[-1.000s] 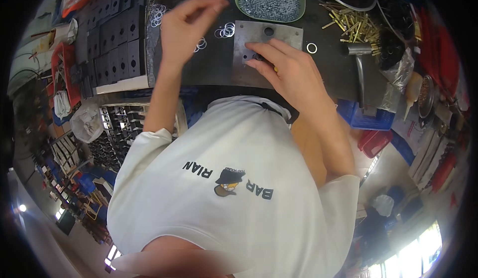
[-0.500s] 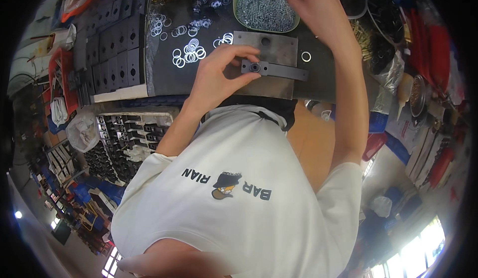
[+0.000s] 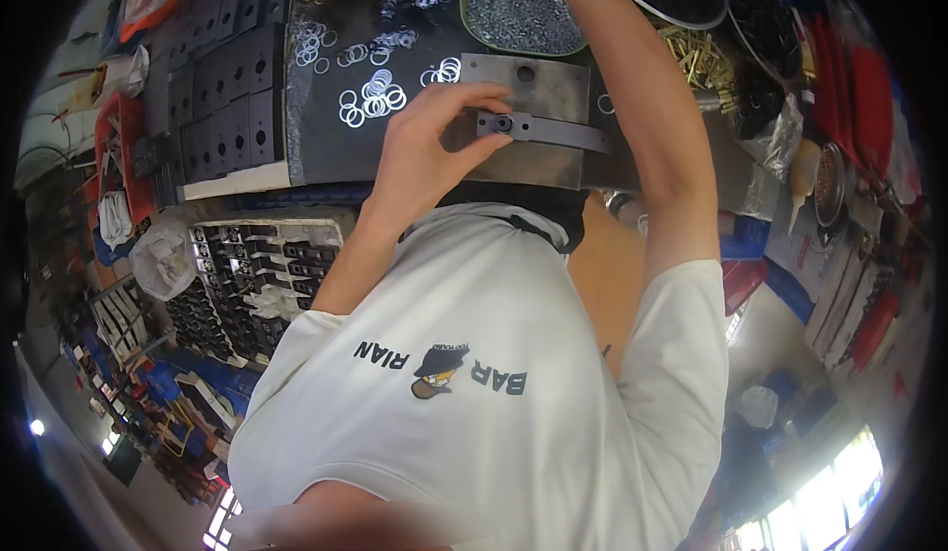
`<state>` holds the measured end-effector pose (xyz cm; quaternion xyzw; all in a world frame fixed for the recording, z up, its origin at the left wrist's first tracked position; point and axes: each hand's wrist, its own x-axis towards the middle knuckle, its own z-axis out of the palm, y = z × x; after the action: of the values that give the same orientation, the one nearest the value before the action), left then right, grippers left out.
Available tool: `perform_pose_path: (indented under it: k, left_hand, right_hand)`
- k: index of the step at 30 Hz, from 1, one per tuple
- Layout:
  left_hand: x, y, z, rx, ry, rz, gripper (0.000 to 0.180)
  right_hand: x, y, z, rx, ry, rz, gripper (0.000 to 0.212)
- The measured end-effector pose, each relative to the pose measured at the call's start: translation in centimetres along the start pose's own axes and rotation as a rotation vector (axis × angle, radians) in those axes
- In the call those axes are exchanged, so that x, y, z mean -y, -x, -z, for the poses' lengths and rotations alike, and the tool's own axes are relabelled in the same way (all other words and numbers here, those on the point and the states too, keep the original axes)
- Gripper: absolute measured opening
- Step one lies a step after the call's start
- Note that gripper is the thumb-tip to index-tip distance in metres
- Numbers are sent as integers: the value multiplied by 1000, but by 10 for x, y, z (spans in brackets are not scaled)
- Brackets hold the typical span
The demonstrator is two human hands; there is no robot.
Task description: Assembling small metal components into a lock body using pliers and a screwdriver at a workstation.
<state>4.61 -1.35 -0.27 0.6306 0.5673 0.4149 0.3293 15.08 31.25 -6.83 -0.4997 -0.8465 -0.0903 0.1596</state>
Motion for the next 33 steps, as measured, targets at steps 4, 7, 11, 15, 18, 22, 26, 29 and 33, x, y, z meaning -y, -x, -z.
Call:
perform_pose_path:
  k: [4, 7, 11, 15, 18, 22, 26, 29, 33]
  left_hand:
    - [0, -4, -1, 60, 48, 22, 47]
    - [1, 2, 6, 77, 63, 66, 46]
    - [6, 1, 7, 160, 63, 51, 48]
    - [7, 2, 7, 170, 86, 39, 51]
    - [7, 5, 5, 153, -18, 11, 53]
    - [10, 7, 9, 223, -29, 80, 57]
    - [2, 6, 20, 296, -55, 54, 63]
    - [11, 1, 22, 216, -88, -42, 65]
    - [14, -19, 29, 177, -125, -42, 58]
  right_hand:
    - [0, 25, 44, -92, -269, -3, 11]
    - [60, 100, 186, 235, -883, -168, 11]
    - [13, 166, 155, 507, -1241, -471, 30]
    - [28, 221, 179, 447, -1204, -554, 23]
    - [53, 243, 178, 312, -1254, -489, 20]
    - [66, 249, 169, 284, -1172, -322, 24]
    - [66, 250, 177, 265, -1070, -269, 28]
    - [66, 248, 183, 350, -973, -234, 32]
    - [66, 250, 179, 308, -856, -163, 29]
